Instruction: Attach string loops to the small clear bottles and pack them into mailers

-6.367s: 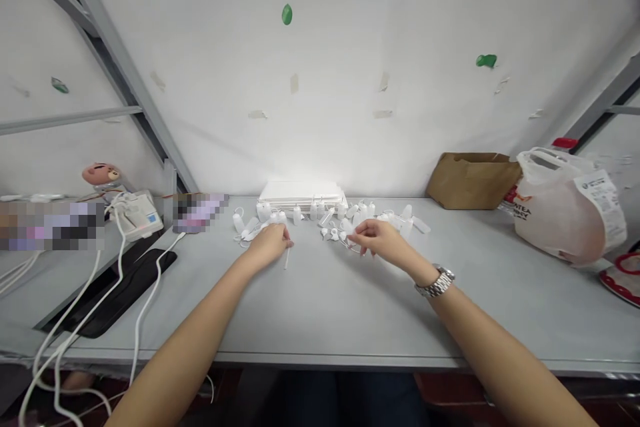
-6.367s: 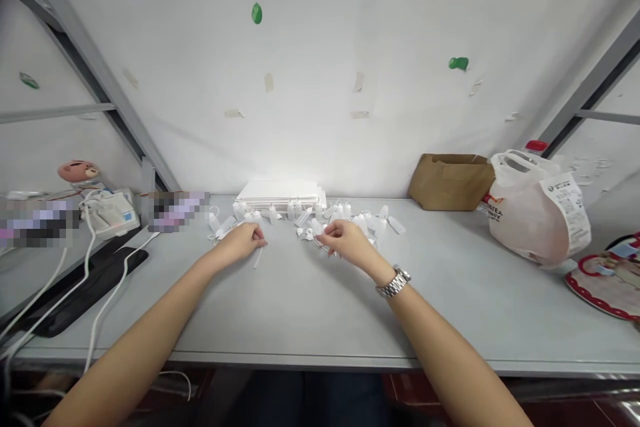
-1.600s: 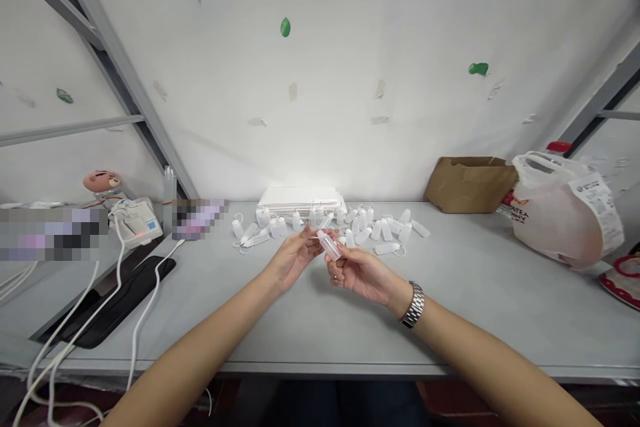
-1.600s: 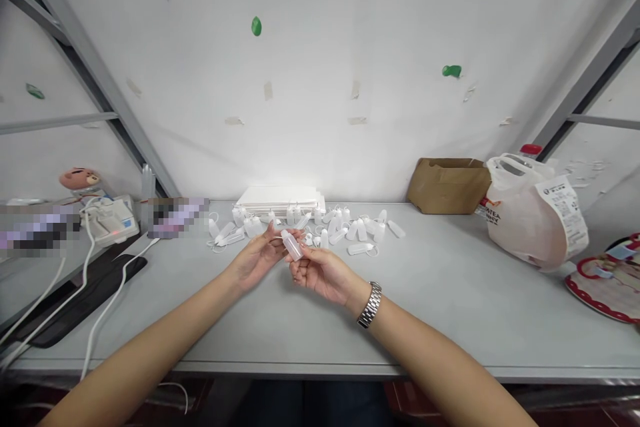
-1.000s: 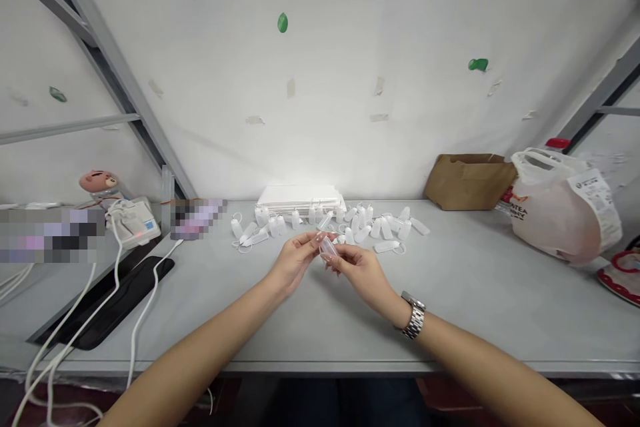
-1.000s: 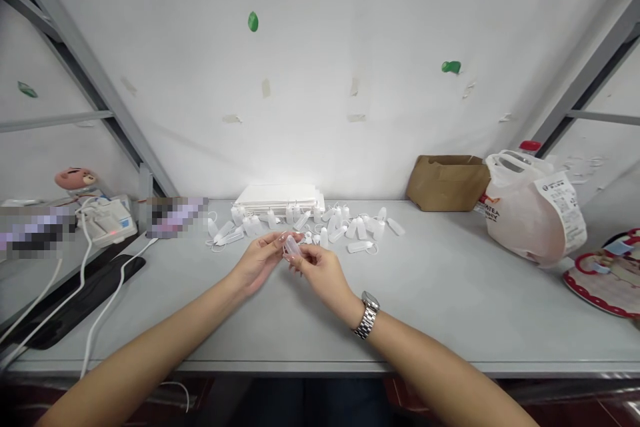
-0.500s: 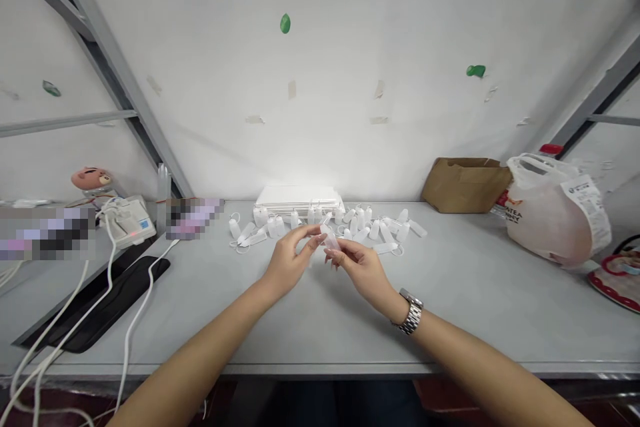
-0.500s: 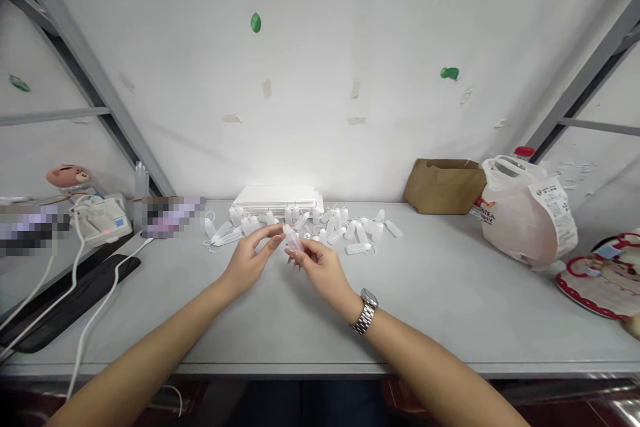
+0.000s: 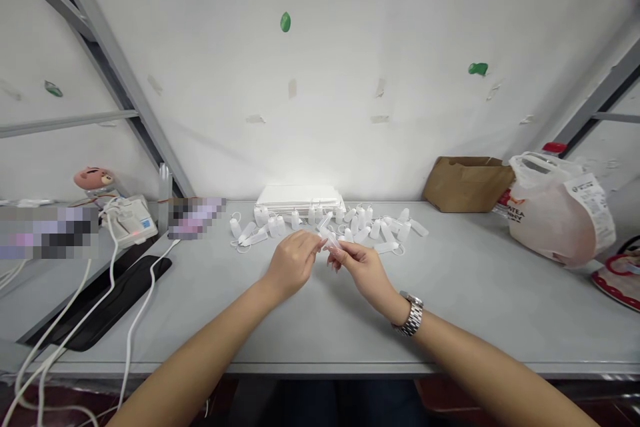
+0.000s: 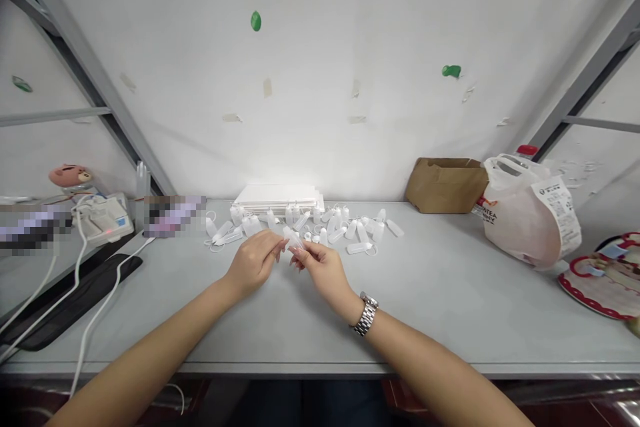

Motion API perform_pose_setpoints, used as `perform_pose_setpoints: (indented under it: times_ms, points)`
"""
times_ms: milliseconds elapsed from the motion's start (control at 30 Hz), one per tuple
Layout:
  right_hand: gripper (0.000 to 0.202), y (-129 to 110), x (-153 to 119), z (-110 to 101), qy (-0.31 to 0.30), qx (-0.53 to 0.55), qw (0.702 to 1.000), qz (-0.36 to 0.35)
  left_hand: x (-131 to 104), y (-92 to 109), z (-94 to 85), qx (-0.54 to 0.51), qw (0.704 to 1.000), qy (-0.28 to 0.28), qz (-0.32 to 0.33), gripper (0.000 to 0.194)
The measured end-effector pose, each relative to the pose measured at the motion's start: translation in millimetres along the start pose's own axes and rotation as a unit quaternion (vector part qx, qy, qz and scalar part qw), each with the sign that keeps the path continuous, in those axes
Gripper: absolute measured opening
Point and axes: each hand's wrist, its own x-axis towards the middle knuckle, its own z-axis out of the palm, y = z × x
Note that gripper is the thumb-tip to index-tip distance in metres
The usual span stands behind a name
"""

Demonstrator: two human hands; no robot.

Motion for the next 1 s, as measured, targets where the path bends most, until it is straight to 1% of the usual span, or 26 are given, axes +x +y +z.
perform_pose_setpoints:
  times_ms: [200,333,433,533,600,700,767,833,900,967,1000]
  points:
    - [0.031,5.6,-0.6,2.2,0.011,0.078,0.996,0.044,-2.9,-3.2,5.0,0.079,0.995,-0.013,0.057,0.028]
    - [0.031,9.8,0.8,2.2,0.013,0.151,0.985,0.087,-4.1,-3.6,5.6,0.131,0.987,-0.021,0.095,0.027]
    - [0.031,11.5,2.1,1.6,0.013,0.203,0.97,0.129,-4.9,-3.4,5.9,0.141,0.983,-0.035,0.112,0.025]
    - [0.031,11.5,3.4,0.4,0.01,0.222,0.964,0.143,-4.7,-0.5,5.9,0.112,0.987,-0.04,0.112,0.026]
    - [0.029,10.3,4.6,-0.7,-0.002,0.222,0.967,0.125,-3.9,3.1,4.9,0.067,0.993,-0.04,0.084,0.026]
    - [0.026,6.9,6.6,-3.2,-0.02,0.209,0.975,0.067,-2.2,7.7,1.5,-0.008,0.999,-0.037,-0.004,0.026]
    - [0.025,4.6,7.4,-4.9,-0.018,0.192,0.981,0.033,-1.3,8.5,-1.6,-0.047,0.997,-0.023,-0.049,0.026]
    - [0.025,2.9,7.1,-6.1,-0.012,0.16,0.987,0.011,-0.2,8.1,-4.8,-0.099,0.991,0.006,-0.094,0.028]
    - [0.026,1.7,5.8,-6.3,-0.01,0.115,0.993,-0.004,1.9,8.5,-7.6,-0.18,0.969,0.043,-0.165,0.028]
    - [0.026,0.6,3.8,-5.4,-0.008,0.076,0.997,-0.012,5.3,10.9,-9.8,-0.283,0.927,0.07,-0.237,0.027]
    - [0.026,0.0,2.8,-4.7,-0.007,0.065,0.998,-0.012,7.2,12.7,-10.5,-0.334,0.902,0.072,-0.265,0.027]
